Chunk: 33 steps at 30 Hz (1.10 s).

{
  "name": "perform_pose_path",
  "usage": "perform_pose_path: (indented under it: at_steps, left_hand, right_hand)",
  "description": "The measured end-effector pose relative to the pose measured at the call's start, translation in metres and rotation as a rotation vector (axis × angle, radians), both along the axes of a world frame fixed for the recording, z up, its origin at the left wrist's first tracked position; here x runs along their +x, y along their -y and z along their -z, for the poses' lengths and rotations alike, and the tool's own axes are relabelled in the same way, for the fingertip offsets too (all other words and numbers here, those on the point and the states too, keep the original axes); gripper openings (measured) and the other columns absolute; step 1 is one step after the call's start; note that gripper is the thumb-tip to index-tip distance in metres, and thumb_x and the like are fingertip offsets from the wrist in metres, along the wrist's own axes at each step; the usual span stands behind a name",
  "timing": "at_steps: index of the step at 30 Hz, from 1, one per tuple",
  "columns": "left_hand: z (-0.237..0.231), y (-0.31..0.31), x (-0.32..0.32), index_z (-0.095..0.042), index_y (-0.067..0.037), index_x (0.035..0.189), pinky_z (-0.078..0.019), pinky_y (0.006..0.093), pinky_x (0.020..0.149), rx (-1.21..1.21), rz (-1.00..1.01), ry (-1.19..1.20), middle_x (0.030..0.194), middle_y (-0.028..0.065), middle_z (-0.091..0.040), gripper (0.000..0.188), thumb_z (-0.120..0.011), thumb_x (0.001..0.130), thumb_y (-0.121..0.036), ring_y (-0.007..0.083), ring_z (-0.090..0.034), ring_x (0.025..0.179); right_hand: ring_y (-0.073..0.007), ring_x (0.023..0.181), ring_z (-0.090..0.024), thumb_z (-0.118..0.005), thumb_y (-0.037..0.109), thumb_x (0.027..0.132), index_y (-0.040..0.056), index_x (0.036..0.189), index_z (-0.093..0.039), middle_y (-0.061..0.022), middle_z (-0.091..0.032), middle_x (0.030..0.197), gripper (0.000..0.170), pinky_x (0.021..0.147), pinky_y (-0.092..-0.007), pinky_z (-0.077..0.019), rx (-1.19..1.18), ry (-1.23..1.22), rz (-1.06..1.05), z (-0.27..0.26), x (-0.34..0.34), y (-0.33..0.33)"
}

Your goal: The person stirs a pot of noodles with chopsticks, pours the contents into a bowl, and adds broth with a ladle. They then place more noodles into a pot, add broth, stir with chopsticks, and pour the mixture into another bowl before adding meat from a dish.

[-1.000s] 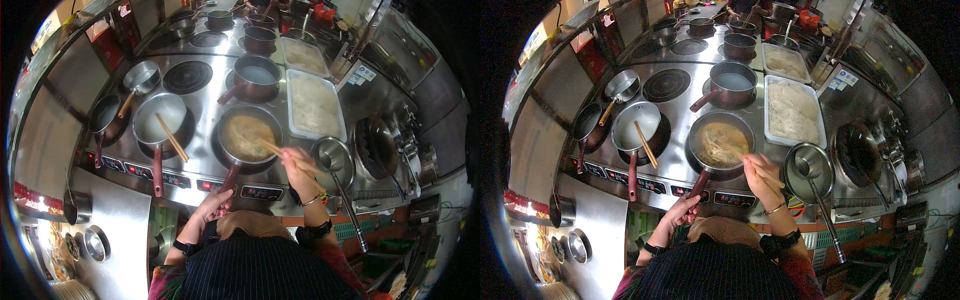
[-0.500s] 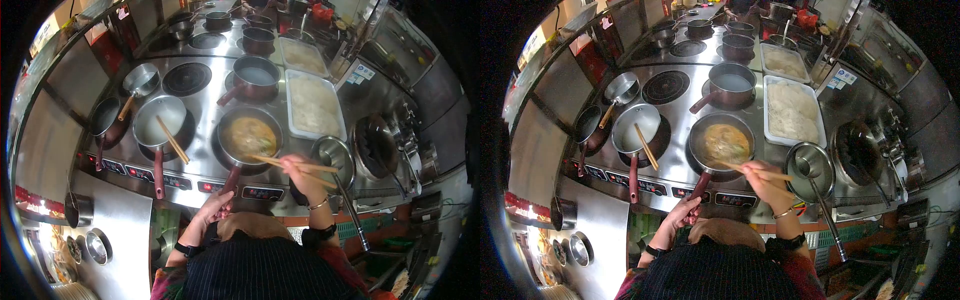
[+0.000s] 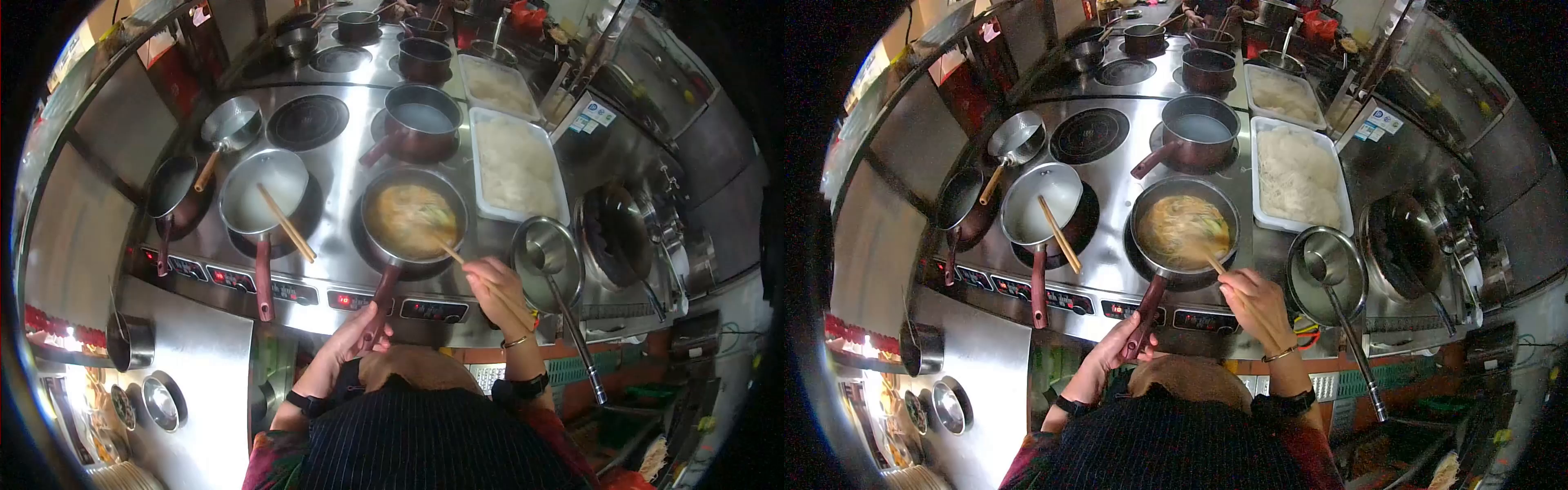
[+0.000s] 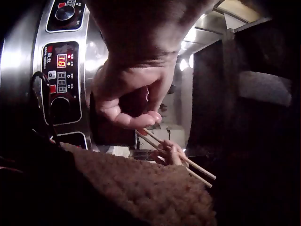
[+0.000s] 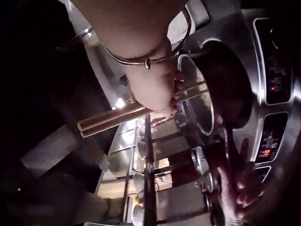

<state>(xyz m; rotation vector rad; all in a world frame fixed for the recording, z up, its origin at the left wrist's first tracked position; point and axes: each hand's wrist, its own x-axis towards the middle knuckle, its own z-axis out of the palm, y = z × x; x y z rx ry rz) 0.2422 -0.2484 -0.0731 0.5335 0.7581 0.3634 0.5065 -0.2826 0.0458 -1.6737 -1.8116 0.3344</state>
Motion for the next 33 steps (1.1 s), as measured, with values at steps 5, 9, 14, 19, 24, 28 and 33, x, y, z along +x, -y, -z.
perform_pose_path:
  at_steps: [5, 9, 14, 19, 24, 28, 33]
  left_hand:
    - [0.02, 0.001, -0.013, -0.043, -0.005, 0.118, -0.0538, 0.0323, 0.062, -0.113, -0.048, 0.13, 0.086, 0.0106, -0.06, 0.055, -0.038, 0.089, -0.051, 0.0196, -0.062, 0.069]
    - [0.031, 0.002, -0.029, -0.042, -0.003, 0.12, -0.0536, 0.0327, 0.067, -0.088, -0.102, 0.109, 0.093, 0.0113, -0.062, 0.056, -0.036, 0.09, -0.05, 0.0208, -0.064, 0.075]
    - [0.023, 0.017, -0.038, -0.04, -0.002, 0.123, -0.0538, 0.0305, 0.067, 0.033, -0.174, -0.054, 0.092, 0.0121, -0.062, 0.052, -0.042, 0.091, -0.042, 0.0202, -0.063, 0.075]
    - [0.043, 0.045, -0.043, -0.042, -0.004, 0.122, -0.0536, 0.0307, 0.064, -0.002, -0.301, -0.037, 0.088, 0.0101, -0.06, 0.049, -0.047, 0.09, -0.04, 0.0184, -0.061, 0.068]
    - [0.05, 0.061, -0.032, -0.044, -0.005, 0.118, -0.0531, 0.0304, 0.063, -0.043, -0.317, -0.154, 0.083, 0.0082, -0.059, 0.046, -0.046, 0.089, -0.041, 0.0176, -0.06, 0.065]
    - [0.043, 0.064, -0.017, -0.04, -0.006, 0.12, -0.0523, 0.0328, 0.065, -0.042, -0.255, -0.215, 0.083, 0.007, -0.059, 0.037, -0.04, 0.094, -0.031, 0.0172, -0.06, 0.069]
    - [0.053, 0.068, -0.007, -0.048, 0.002, 0.109, -0.0524, 0.0319, 0.063, 0.013, -0.327, -0.137, 0.077, 0.0084, -0.058, 0.035, -0.046, 0.092, -0.028, 0.0197, -0.059, 0.065]
  right_hand:
    - [-0.0243, 0.089, -0.056, -0.062, 0.003, 0.074, 0.0068, 0.099, -0.063, -0.0091, -0.055, 0.097, 0.024, 0.074, -0.0324, -0.0477, -0.009, 0.01, -0.246, 0.047, -0.008, -0.01]
    - [-0.0224, 0.09, -0.055, -0.061, -0.003, 0.072, 0.0068, 0.102, -0.062, -0.0097, -0.052, 0.101, 0.032, 0.076, -0.0296, -0.0472, -0.073, -0.09, -0.195, 0.066, -0.008, -0.009]
    - [-0.0235, 0.091, -0.055, -0.059, -0.002, 0.075, 0.0086, 0.117, -0.052, -0.011, -0.05, 0.102, 0.044, 0.076, -0.0286, -0.0463, -0.2, -0.251, -0.153, 0.088, 0.015, -0.013]
    - [-0.035, 0.097, -0.052, -0.056, 0.007, 0.078, 0.0116, 0.122, -0.046, -0.0152, -0.048, 0.11, 0.045, 0.08, -0.0402, -0.0452, -0.072, 0.007, -0.164, 0.077, 0.018, -0.012]
    - [-0.0366, 0.094, -0.052, -0.056, 0.006, 0.078, 0.0095, 0.123, -0.044, -0.0174, -0.049, 0.108, 0.047, 0.077, -0.0406, -0.0452, -0.136, -0.073, -0.129, 0.078, 0.027, 0.006]
    - [-0.0352, 0.082, -0.054, -0.057, 0.004, 0.077, 0.008, 0.122, -0.045, -0.0173, -0.049, 0.102, 0.047, 0.071, -0.0404, -0.0443, -0.142, -0.122, -0.1, 0.09, 0.048, 0.025]
    - [-0.0288, 0.075, -0.056, -0.058, 0.005, 0.077, 0.0067, 0.118, -0.049, -0.0154, -0.051, 0.094, 0.042, 0.068, -0.0358, -0.0454, -0.215, -0.215, -0.035, 0.109, 0.074, 0.054]
